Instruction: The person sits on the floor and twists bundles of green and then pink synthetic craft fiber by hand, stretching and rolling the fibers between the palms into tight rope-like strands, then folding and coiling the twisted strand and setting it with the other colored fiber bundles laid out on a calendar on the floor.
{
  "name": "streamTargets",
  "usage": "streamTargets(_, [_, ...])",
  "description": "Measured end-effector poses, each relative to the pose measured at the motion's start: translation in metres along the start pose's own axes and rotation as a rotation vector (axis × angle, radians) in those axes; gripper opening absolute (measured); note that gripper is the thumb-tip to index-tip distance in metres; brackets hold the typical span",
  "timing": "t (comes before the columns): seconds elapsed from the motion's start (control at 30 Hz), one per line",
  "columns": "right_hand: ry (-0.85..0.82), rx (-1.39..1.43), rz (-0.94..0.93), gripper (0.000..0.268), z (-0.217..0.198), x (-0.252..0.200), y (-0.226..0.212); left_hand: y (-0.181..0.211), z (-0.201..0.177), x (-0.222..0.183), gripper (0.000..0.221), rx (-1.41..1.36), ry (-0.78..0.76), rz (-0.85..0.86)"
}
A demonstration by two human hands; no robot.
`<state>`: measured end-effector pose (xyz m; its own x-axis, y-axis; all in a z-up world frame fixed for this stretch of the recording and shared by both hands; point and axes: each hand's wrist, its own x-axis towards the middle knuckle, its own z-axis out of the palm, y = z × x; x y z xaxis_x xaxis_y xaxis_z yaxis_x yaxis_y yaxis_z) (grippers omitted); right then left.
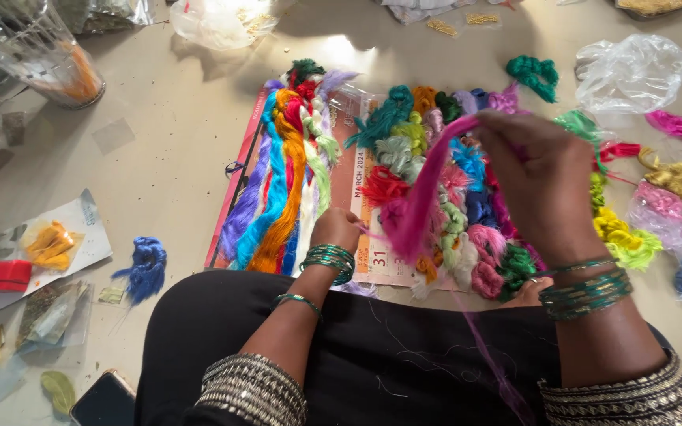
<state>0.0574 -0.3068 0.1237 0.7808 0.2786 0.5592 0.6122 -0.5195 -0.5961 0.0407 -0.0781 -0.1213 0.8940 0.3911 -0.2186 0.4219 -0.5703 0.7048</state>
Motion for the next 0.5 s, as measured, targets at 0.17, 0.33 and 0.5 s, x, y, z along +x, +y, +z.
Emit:
streamTargets(0.17, [-0.137, -0.103, -0.085, 0.018, 0.004, -0.003, 0.012, 0.058, -0.053, -0.035, 0.024, -0.178, 0.061, 0.083])
streamTargets(0.33, [-0.238, -0.095, -0.110, 0.020, 0.012, -0.003, 0.004, 0.073, -0.057, -0.040, 0.029, -0.637, -0.050, 0.374])
streamTargets(0.5, [-0.296, -0.097, -0.097, 0.022, 0.021, -0.006, 0.004, 0.089, -0.049, -0.062, 0.022, -0.428, 0.174, 0.686])
